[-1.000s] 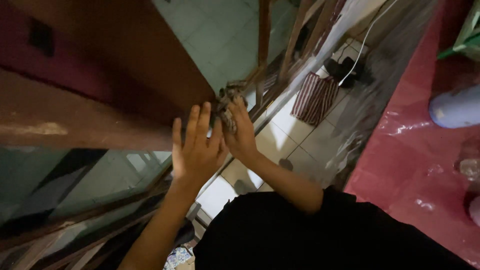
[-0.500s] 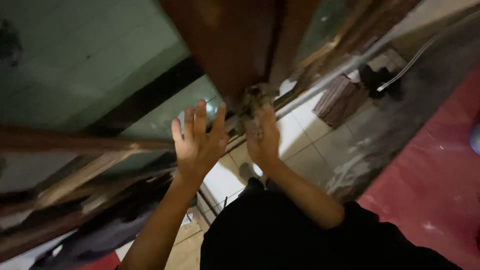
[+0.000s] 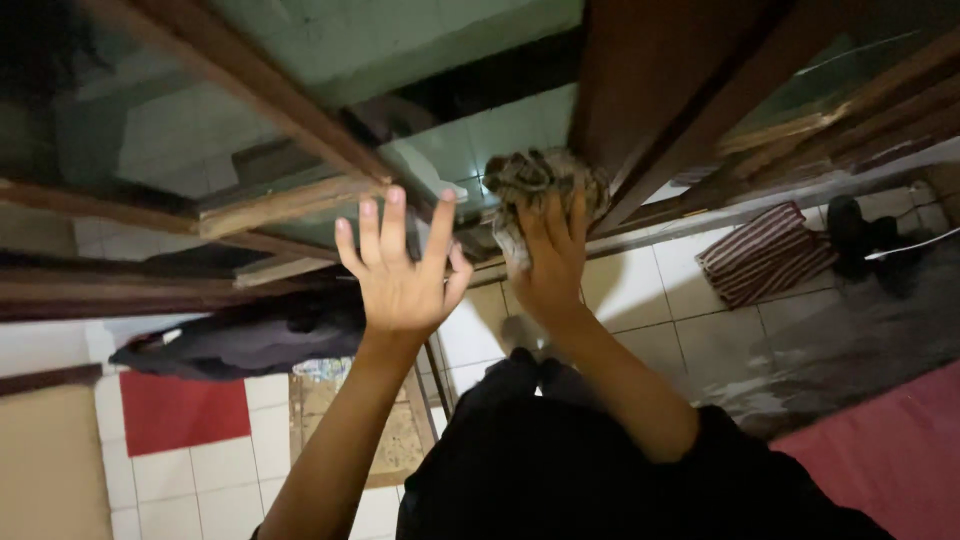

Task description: Wiping a glass window pane with a cloth to clean it.

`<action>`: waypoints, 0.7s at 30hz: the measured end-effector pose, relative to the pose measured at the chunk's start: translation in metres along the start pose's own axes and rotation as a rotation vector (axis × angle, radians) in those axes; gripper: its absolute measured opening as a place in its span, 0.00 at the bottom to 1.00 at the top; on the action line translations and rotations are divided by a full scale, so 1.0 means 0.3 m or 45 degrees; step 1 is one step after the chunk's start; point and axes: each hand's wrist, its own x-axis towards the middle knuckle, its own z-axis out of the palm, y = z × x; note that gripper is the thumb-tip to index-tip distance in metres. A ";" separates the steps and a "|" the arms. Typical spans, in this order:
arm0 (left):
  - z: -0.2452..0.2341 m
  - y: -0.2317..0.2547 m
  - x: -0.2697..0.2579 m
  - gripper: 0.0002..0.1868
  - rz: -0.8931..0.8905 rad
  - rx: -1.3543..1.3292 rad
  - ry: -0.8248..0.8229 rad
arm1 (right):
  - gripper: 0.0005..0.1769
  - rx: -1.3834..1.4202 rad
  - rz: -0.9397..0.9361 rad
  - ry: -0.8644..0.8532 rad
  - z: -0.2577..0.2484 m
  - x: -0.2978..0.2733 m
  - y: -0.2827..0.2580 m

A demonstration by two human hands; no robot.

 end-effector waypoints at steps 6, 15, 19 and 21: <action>-0.064 -0.094 -0.054 0.32 -0.101 0.007 -0.054 | 0.31 0.166 -0.283 0.177 -0.081 0.172 -0.156; -0.016 -0.212 -0.194 0.38 -0.337 -0.213 -0.148 | 0.29 -0.083 -0.495 -0.100 0.143 -0.010 -0.102; 0.033 -0.242 -0.279 0.39 -0.301 -0.262 -0.332 | 0.28 -0.124 -0.289 -0.020 0.222 -0.075 -0.121; 0.069 -0.212 -0.366 0.39 -0.264 -0.302 -0.361 | 0.28 -0.145 -0.230 -0.028 0.204 -0.114 -0.137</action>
